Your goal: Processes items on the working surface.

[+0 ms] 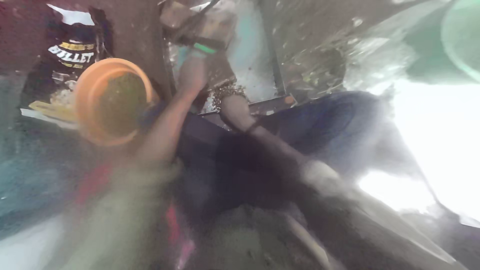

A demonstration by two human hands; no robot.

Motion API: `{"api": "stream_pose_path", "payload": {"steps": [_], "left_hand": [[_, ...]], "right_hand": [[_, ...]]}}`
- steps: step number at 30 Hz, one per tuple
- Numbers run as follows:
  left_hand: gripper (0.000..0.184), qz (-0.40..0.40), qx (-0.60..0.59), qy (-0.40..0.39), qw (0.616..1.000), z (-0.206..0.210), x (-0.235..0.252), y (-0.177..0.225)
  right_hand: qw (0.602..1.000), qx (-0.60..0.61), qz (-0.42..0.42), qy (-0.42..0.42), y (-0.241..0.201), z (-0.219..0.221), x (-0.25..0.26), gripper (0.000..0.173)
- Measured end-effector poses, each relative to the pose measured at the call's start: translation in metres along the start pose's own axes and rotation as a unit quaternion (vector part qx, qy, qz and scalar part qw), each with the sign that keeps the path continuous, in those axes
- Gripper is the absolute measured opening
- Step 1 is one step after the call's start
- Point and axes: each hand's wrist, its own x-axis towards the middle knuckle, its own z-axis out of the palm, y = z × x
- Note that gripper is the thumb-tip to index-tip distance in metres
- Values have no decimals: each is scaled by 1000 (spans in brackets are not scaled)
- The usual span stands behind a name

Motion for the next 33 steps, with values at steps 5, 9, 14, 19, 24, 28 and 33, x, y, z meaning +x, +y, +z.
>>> {"api": "stream_pose_path", "payload": {"steps": [5, 9, 14, 19, 24, 28, 33], "left_hand": [[20, -142, -52, -140, 979, 52, 50, -26], [18, -141, -36, -129, 981, 53, 48, -26], [19, -131, -34, -137, 981, 58, 46, -29], [18, -125, -45, -122, 984, 56, 47, -29], [19, -122, -49, -128, 983, 54, 49, -27], [19, -123, -43, -131, 983, 51, 49, -28], [25, -131, -31, -140, 981, 51, 48, -25]], "right_hand": [[997, 61, -18, 42, 6, -13, -1, 21], [1000, 19, -22, -1, -23, -41, 41, 28], [999, 25, -22, -12, -36, -32, 65, 30], [999, 28, 7, -21, -17, -15, 35, 27], [1000, -8, 5, -22, 8, -12, 20, 27], [999, 13, -15, 28, 8, -31, 39, 31], [999, 13, -42, 8, -8, -47, 59, 33]]}}
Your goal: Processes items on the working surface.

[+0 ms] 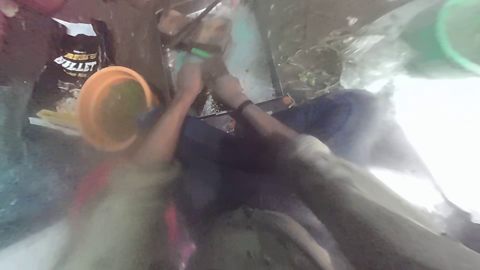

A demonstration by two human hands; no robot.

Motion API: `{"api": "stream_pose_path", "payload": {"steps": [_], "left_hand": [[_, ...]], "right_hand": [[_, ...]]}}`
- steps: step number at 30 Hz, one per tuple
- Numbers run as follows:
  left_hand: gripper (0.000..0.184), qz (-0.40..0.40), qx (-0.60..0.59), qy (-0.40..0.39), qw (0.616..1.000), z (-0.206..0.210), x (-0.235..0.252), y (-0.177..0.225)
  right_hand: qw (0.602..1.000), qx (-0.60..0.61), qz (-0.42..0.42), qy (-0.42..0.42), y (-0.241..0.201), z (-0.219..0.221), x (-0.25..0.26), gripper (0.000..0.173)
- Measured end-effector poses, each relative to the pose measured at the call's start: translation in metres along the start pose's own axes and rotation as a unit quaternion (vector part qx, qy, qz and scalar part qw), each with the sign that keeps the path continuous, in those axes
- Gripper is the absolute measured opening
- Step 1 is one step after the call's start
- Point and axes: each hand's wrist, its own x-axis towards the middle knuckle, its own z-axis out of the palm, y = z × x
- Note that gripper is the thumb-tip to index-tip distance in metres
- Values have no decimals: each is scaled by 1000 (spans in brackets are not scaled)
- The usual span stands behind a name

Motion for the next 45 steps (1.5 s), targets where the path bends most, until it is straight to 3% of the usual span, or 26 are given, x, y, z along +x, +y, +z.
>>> {"api": "stream_pose_path", "payload": {"steps": [5, 9, 18, 26, 36, 45], "left_hand": [[19, 6, -3, 13, 1000, 5, 1, -5], [19, 10, -13, 15, 1000, -4, -2, 1], [21, -3, -6, 18, 1000, 6, 2, -5], [20, 26, -7, 23, 999, 10, 7, -3], [19, 62, -5, 17, 998, 4, 6, 0], [30, 8, -36, 9, 999, -7, -1, -4]], "right_hand": [[999, 2, 51, -18, -7, 34, -22, 25], [999, -23, 38, -9, 12, 48, -39, 26], [999, 7, 51, -10, 5, 16, -35, 29], [996, 28, 75, -36, 17, 40, -32, 30], [998, 38, 53, -1, 17, 25, -23, 29], [998, 39, 46, -1, 5, 11, -11, 32]]}}
